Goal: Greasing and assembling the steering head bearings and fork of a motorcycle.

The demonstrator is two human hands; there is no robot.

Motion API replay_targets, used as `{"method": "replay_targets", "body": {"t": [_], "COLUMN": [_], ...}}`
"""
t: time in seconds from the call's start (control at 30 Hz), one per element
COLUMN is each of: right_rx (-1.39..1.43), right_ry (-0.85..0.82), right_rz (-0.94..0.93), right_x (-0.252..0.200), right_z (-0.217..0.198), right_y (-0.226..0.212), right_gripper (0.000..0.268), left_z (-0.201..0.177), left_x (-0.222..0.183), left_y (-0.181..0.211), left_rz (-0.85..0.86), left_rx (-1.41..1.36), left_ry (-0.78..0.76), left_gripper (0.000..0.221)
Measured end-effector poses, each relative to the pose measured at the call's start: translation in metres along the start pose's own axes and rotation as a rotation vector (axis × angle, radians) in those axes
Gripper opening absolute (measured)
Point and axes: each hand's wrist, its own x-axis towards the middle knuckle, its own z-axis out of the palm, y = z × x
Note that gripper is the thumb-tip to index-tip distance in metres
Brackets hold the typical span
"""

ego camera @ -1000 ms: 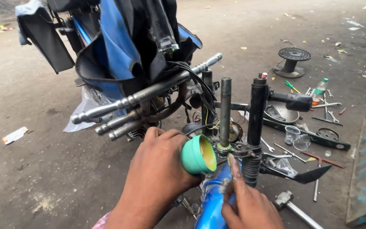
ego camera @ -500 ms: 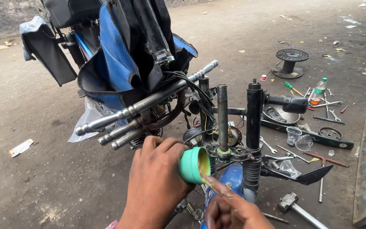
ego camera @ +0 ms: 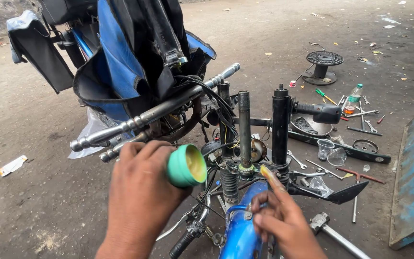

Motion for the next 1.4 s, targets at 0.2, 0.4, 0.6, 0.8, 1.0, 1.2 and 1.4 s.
{"method": "replay_targets", "body": {"t": [0.2,0.4,0.6,0.8,1.0,1.2,1.4], "right_rx": [-1.482,-1.936,-1.798,-1.348,-1.391,-1.828,-1.714], "right_ry": [0.379,0.221,0.244,0.312,0.28,0.297,0.252], "right_rz": [0.228,0.401,0.324,0.202,0.254,0.341,0.364], "right_x": [0.053,0.049,0.034,0.057,0.042,0.056,0.04], "right_z": [0.013,0.0,0.008,0.021,0.028,0.025,0.02], "right_y": [0.007,0.052,0.026,0.026,0.033,0.03,0.04], "right_gripper": [0.117,0.114,0.117,0.127,0.125,0.111,0.118], "left_z": [-0.007,-0.006,-0.007,-0.009,-0.009,-0.003,-0.005], "left_x": [0.002,0.002,-0.003,0.0,-0.001,-0.004,-0.004], "left_y": [0.005,0.004,-0.001,0.01,0.003,0.001,-0.001], "left_rz": [-0.054,-0.06,0.078,0.024,-0.017,-0.005,0.023], "left_rx": [-0.028,-0.078,-0.154,-0.135,-0.178,-0.172,-0.181], "left_ry": [-0.02,-0.032,0.088,0.016,-0.011,-0.035,-0.034], "left_gripper": [0.058,0.053,0.05,0.049,0.05,0.051,0.046]}}
